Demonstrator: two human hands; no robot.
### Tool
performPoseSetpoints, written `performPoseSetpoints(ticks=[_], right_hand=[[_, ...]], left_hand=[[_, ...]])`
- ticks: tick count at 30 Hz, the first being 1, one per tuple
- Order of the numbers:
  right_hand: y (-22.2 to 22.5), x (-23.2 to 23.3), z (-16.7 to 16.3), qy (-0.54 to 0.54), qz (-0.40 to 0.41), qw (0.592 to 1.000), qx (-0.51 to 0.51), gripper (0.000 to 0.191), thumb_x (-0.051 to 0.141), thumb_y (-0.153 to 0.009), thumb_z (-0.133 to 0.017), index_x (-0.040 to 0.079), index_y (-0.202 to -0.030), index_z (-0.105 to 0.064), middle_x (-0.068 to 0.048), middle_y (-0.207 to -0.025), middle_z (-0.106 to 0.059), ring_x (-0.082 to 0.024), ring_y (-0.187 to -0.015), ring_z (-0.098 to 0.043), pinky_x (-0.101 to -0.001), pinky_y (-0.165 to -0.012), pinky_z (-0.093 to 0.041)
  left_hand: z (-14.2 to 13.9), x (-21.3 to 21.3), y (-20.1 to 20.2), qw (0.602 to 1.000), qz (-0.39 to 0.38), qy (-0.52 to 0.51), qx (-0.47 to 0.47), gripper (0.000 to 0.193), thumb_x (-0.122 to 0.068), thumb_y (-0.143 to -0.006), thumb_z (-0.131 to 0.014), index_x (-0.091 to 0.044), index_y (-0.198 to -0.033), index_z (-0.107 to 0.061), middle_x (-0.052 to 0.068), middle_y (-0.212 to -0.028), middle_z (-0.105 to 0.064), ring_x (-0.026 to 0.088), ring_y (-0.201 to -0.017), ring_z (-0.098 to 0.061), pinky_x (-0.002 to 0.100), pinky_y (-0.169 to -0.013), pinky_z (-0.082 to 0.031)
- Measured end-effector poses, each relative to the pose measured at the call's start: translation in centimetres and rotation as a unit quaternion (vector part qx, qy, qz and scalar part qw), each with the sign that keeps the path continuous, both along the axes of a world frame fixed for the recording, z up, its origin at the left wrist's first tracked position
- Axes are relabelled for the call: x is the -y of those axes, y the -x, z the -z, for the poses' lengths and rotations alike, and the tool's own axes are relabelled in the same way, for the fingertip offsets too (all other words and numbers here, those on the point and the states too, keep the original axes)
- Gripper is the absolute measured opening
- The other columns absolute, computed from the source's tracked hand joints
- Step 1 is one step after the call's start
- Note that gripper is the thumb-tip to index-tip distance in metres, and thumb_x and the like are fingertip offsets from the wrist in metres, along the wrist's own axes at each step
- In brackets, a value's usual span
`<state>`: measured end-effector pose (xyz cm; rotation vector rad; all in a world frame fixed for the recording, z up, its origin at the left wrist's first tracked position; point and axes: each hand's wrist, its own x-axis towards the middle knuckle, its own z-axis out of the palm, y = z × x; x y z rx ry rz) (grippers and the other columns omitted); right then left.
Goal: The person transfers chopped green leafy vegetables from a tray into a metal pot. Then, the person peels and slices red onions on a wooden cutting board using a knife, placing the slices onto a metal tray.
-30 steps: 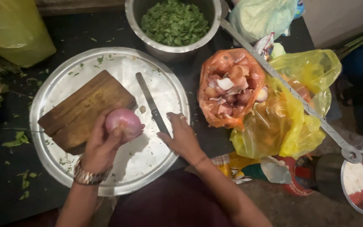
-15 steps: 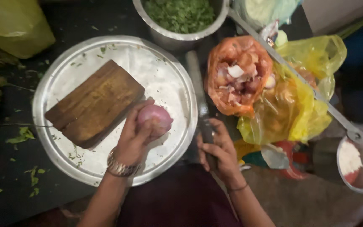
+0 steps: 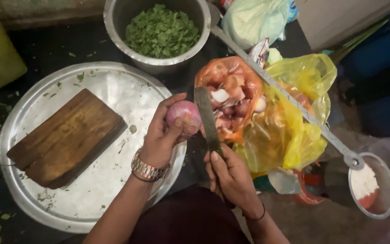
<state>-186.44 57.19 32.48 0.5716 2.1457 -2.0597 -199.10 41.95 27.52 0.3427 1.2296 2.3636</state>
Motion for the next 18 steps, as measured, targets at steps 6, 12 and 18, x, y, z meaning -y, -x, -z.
performPoseSetpoints(ticks=[6,12,18], right_hand=[[2.4,-3.5,-0.1,-0.009,-0.013,1.0,-0.019,0.029,0.022,-0.108,-0.046,0.003,-0.088,-0.055,-0.002,-0.058,-0.051,-0.01,-0.04,-0.051,-0.0253,-0.038,-0.04],[2.6,-7.9,-1.0,0.084,-0.064,0.994,0.024,0.033,0.023,-0.107,-0.042,0.004,-0.083,-0.053,-0.002,-0.057,-0.051,-0.011,-0.039,-0.053,-0.0254,-0.037,-0.043],[2.8,-9.0,-0.7,-0.018,-0.098,0.995,0.0,0.033,0.022,-0.107,-0.043,0.005,-0.08,-0.053,-0.001,-0.056,-0.051,-0.01,-0.038,-0.052,-0.025,-0.037,-0.043]], left_hand=[[-0.5,-4.0,0.1,1.0,-0.014,-0.002,-0.011,0.047,-0.018,-0.104,-0.061,-0.003,-0.146,-0.046,0.009,-0.137,-0.059,0.013,-0.108,-0.066,0.027,-0.085,-0.06],[0.0,-7.0,-0.7,0.995,-0.023,0.041,-0.091,0.043,-0.01,-0.107,-0.059,0.002,-0.147,-0.05,0.012,-0.144,-0.056,0.017,-0.124,-0.06,0.031,-0.103,-0.057],[0.0,-9.2,-1.2,0.998,-0.048,-0.032,0.018,0.051,-0.011,-0.103,-0.062,0.0,-0.149,-0.045,0.011,-0.138,-0.055,0.017,-0.115,-0.063,0.031,-0.092,-0.061]])
